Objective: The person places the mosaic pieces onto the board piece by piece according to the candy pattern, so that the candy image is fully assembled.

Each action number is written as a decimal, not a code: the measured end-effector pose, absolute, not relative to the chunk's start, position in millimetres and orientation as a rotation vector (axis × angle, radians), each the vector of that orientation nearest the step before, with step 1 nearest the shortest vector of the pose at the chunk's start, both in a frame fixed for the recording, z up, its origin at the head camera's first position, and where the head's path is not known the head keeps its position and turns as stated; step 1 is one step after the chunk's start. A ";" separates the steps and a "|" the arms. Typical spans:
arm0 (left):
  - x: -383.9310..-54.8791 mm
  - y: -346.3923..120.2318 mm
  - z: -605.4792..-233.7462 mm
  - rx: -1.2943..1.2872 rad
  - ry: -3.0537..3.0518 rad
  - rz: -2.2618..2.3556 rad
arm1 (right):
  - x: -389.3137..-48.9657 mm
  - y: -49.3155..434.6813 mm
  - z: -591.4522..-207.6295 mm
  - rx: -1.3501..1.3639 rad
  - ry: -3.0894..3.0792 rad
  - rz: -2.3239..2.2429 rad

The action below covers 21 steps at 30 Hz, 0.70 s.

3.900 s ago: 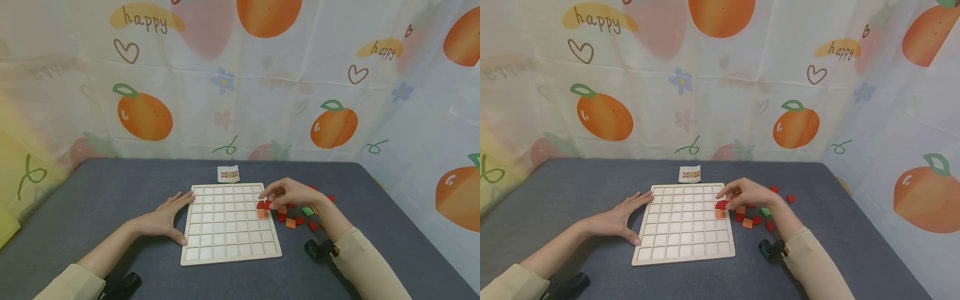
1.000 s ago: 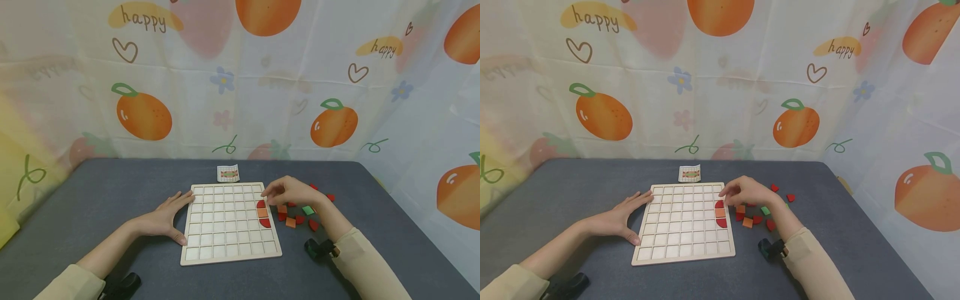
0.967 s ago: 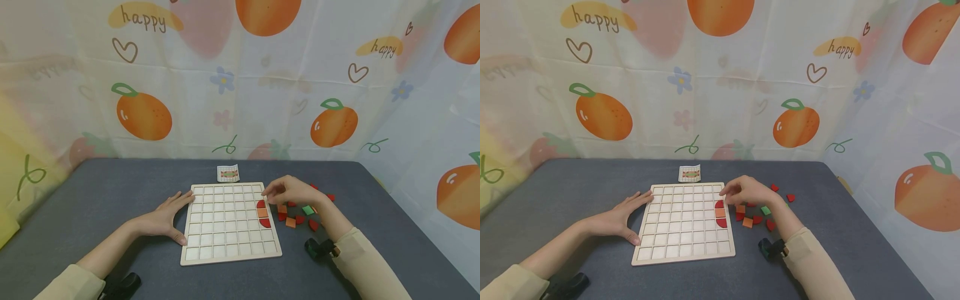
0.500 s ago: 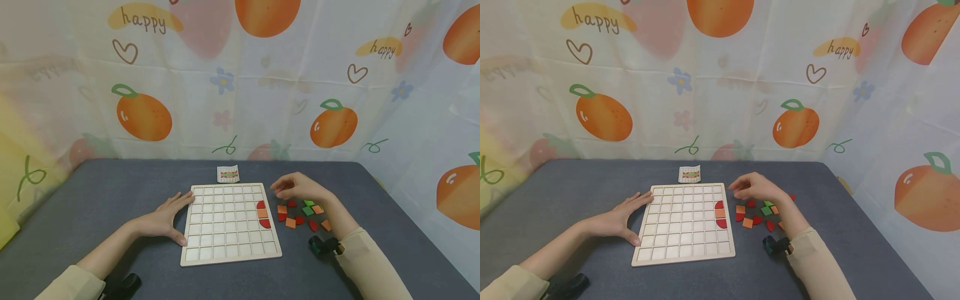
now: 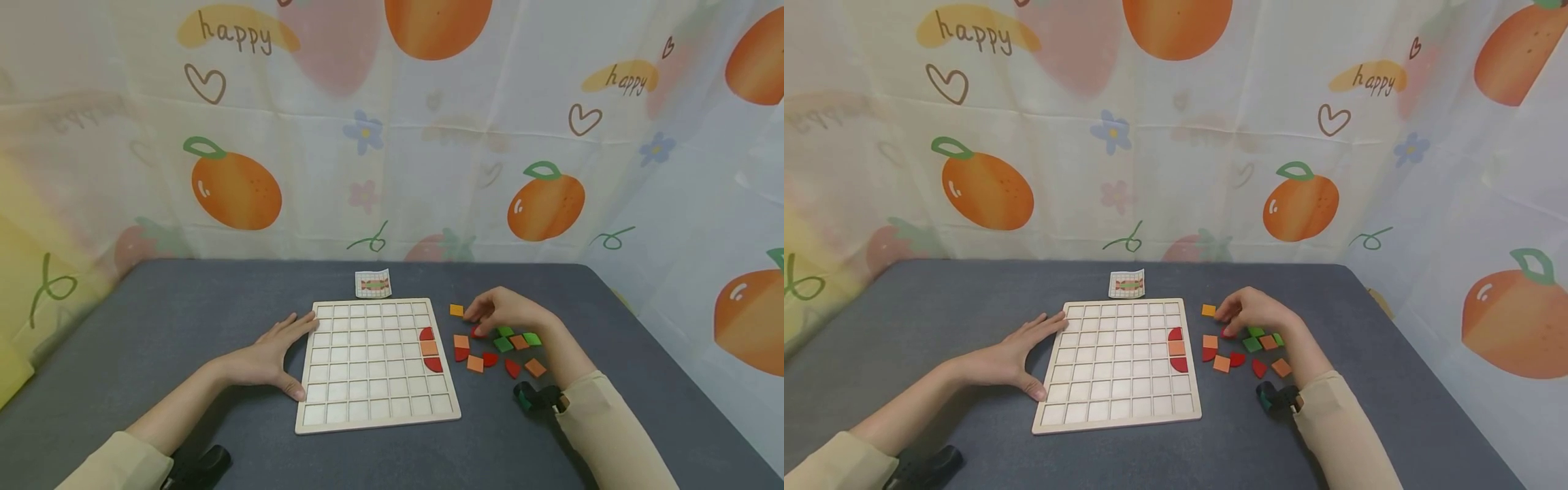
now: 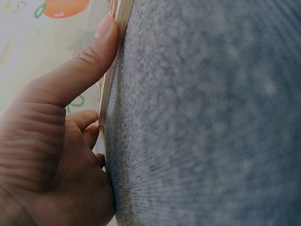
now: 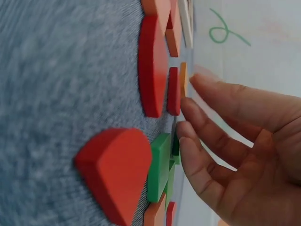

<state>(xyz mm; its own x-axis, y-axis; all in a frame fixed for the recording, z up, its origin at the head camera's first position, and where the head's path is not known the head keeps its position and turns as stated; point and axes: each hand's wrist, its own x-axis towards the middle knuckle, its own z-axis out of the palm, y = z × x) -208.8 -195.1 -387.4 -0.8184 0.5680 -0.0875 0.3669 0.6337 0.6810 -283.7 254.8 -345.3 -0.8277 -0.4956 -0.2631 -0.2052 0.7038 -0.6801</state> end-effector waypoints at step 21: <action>-210.5 -195.2 -389.8 0.761 2.577 0.962 | -284.2 257.6 -349.8 -0.494 2.517 -0.862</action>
